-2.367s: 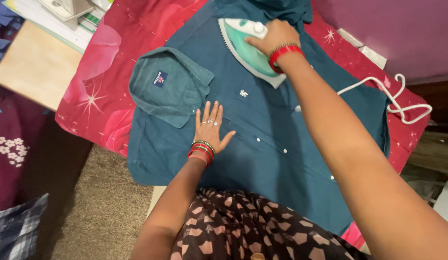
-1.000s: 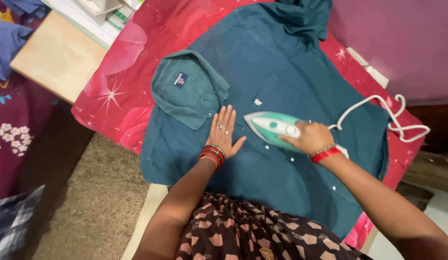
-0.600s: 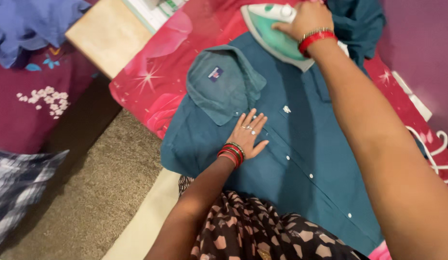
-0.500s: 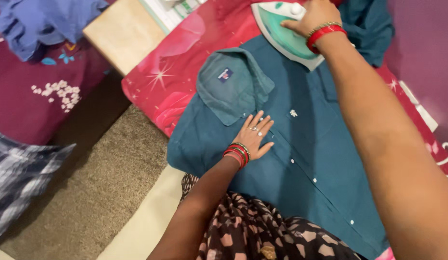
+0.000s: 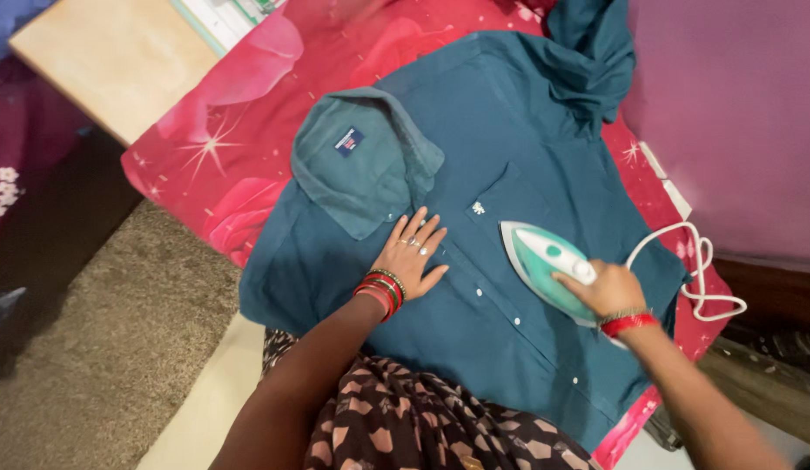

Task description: The person irons a teal shirt on a bed, smoothing the collar and body with an iron. They then pick up a blue plaid shirt, lay it flat, and iron it as well.

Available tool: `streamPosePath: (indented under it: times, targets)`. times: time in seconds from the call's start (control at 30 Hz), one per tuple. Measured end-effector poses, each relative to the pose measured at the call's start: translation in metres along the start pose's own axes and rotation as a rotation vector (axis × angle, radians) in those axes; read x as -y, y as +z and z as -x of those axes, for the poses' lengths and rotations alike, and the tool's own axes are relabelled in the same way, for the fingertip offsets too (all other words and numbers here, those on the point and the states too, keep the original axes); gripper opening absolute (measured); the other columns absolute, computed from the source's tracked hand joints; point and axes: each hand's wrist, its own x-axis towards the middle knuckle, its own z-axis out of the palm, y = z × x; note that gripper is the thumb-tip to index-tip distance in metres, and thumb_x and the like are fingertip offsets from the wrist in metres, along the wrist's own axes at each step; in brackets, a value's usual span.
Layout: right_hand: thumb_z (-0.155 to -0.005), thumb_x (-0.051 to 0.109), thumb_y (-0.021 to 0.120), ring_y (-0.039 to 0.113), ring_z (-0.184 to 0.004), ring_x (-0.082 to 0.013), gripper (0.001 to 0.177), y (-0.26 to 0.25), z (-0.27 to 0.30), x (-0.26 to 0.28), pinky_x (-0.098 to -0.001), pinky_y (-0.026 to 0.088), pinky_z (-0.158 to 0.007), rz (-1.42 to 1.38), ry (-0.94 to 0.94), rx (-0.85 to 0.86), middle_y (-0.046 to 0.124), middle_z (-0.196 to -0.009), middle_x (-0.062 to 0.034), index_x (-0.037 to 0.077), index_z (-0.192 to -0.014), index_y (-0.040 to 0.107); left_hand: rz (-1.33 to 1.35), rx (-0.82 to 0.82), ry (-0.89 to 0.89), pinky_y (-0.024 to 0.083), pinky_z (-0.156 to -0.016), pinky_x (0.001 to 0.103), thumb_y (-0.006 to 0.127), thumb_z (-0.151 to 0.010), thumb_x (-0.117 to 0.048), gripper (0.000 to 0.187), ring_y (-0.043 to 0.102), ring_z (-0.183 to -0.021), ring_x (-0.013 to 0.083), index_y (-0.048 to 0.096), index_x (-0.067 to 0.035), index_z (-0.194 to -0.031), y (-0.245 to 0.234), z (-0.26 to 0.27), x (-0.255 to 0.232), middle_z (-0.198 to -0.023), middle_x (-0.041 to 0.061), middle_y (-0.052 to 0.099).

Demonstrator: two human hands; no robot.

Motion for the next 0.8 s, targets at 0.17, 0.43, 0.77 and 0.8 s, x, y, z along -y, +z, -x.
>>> streamPosePath:
  times: [0.17,0.43,0.77,0.8]
  targets:
    - [-0.076,0.076,0.072,0.071,-0.072,-0.0438,0.073,0.002,-0.032,-0.002,-0.0513,0.057,-0.065,0.071,-0.064,-0.281,0.070,-0.077,-0.0242,0.003,-0.084,0.071,0.030,0.040,-0.010,0.017,-0.123,0.054,0.055,-0.095,-0.051,0.070,0.020,-0.153,0.0372,0.047,-0.007,-0.149,-0.001,-0.009,0.007,-0.162,0.018,0.036]
    - [-0.083,0.070,0.082,0.071,-0.077,-0.0403,0.070,-0.068,-0.216,0.005,-0.0488,0.057,-0.074,-0.142,-0.109,-0.336,0.073,-0.086,-0.0222,0.002,-0.097,0.080,-0.097,-0.015,0.000,0.015,-0.125,0.053,0.054,-0.097,-0.050,0.069,0.020,-0.154,0.0361,0.049,-0.005,-0.149,0.010,-0.003,0.000,-0.161,0.016,0.038]
    - [-0.074,0.064,0.077,0.076,-0.081,-0.0358,0.064,-0.025,-0.069,0.022,-0.0464,0.058,-0.077,-0.299,-0.050,-0.074,0.077,-0.086,-0.0185,0.011,-0.111,0.078,-0.116,-0.060,-0.010,0.013,-0.127,0.051,0.054,-0.098,-0.050,0.069,0.019,-0.156,0.0354,0.050,-0.003,-0.148,0.011,0.003,-0.005,-0.161,0.016,0.039]
    - [-0.076,0.066,0.077,0.075,-0.082,-0.0372,0.065,-0.018,-0.055,0.026,-0.0472,0.058,-0.077,-0.223,-0.033,-0.077,0.077,-0.087,-0.0190,0.010,-0.108,0.079,-0.104,-0.063,-0.007,0.013,-0.127,0.051,0.055,-0.098,-0.051,0.069,0.019,-0.156,0.0355,0.050,-0.003,-0.148,0.012,0.003,-0.005,-0.161,0.016,0.039]
